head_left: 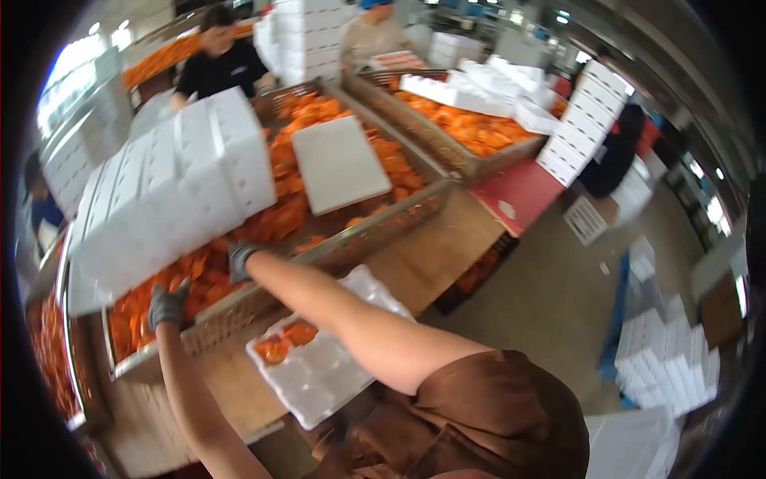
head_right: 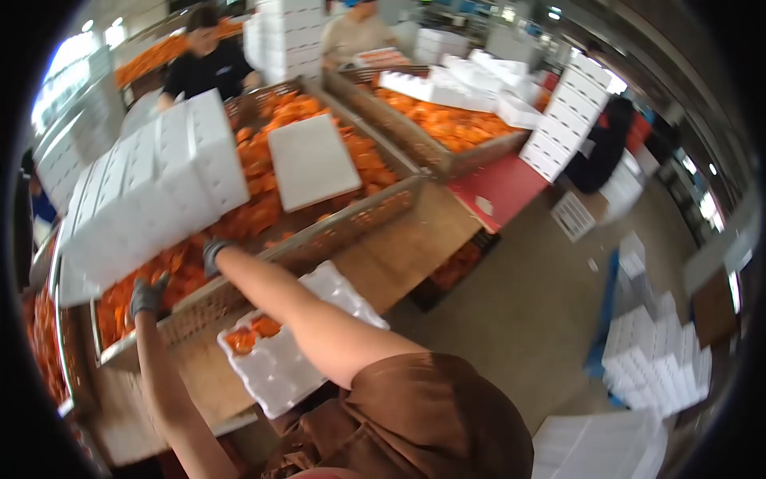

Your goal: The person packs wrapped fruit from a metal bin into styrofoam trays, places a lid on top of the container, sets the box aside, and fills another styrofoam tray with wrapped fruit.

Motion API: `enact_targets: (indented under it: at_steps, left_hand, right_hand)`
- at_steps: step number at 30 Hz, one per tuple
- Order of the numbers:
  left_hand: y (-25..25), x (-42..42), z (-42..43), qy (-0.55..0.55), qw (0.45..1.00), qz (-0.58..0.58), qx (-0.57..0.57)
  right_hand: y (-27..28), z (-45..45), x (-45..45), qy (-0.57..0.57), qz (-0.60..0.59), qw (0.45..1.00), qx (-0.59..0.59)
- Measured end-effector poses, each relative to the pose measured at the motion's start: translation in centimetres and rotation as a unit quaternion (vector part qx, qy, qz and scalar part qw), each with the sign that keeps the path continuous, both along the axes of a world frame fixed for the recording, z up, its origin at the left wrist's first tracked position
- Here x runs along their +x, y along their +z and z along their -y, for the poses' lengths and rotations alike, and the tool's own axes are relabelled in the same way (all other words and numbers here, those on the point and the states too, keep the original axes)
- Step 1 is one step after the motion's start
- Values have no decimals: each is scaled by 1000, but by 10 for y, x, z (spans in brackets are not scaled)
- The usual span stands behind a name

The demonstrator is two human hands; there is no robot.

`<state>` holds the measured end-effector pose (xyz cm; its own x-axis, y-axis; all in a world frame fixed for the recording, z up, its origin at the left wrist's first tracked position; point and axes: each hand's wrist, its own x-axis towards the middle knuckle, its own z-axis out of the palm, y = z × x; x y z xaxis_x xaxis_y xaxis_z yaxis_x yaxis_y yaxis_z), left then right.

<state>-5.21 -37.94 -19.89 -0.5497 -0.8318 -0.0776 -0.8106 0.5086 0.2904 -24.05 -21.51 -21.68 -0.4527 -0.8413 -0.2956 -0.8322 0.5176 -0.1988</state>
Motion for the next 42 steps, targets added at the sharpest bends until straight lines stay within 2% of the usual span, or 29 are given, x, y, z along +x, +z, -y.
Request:
enact_targets:
  at_steps: [2,5,8,11,13,14,15,17,18,20,22,23,25,26,28,29,30,31,32,34,36,37,38,39,42]
  left_hand:
    - [2,-16,-10,54,991,109,-50]
    - [34,-16,-49,58,986,152,-25]
    - [39,-13,-54,57,993,104,27]
    - [0,-2,-18,11,993,0,-117]
    - [-16,1,5,21,978,-192,-73]
    - [-29,3,20,24,957,-285,-48]
    - [-53,4,50,1,904,-427,17]
    - [-48,13,46,15,819,-558,129]
    - [-36,15,37,23,766,-615,187]
    - [-28,17,27,8,709,-678,195]
    - [-35,31,37,-24,659,-727,191]
    - [-27,35,16,-85,675,-716,158]
    - [-14,42,-48,-135,644,-706,262]
    - [-10,44,-67,-131,645,-697,285]
    - [-2,37,-121,-130,642,-675,339]
    - [-1,32,-145,-133,640,-661,368]
    - [-2,26,-168,-142,641,-643,394]
    - [-2,15,-188,-157,642,-619,426]
    - [-13,2,-204,-190,645,-610,419]
    - [-13,-8,-236,-276,647,-507,498]
    - [-29,-30,-247,-326,774,-392,376]
    - [-30,-37,-251,-362,840,-336,227]
    - [-22,-41,-257,-386,880,-266,73]
    - [-19,-44,-262,-391,885,-240,81]
    - [-24,-56,-271,-449,882,-138,37]
  right_hand:
    - [3,-2,5,-14,-16,1000,3]
    - [6,-2,12,-35,-31,999,-6]
    - [9,-2,23,-71,-39,996,-43]
    - [19,-6,30,-133,-56,976,-162]
    - [31,-15,33,-172,-18,940,-295]
    - [36,-23,32,-180,33,912,-368]
    - [38,-33,33,-167,163,870,-434]
    - [43,-60,32,-139,405,728,-535]
    - [42,-77,31,-136,425,706,-550]
    - [31,-115,29,-128,467,656,-579]
    - [9,-166,23,-107,644,503,-566]
    - [34,-209,31,-64,673,506,-536]
    - [-4,-241,4,-27,656,515,-550]
    - [12,-270,6,-94,490,636,-588]
    - [4,-299,-8,-121,616,564,-537]
    - [13,-311,-6,-138,540,623,-548]
    - [15,-321,-11,-176,527,644,-526]
    - [-1,-328,-21,-224,385,728,-521]
    - [-5,-330,-25,-219,349,764,-498]
    - [-9,-332,-25,-207,266,828,-449]
    - [-7,-318,-14,-186,242,843,-443]
    - [-8,-309,-10,-165,211,855,-445]
    - [-9,-301,-5,-145,180,865,-446]
    - [11,-293,3,-138,138,912,-360]
    - [17,-271,1,-79,40,978,-187]
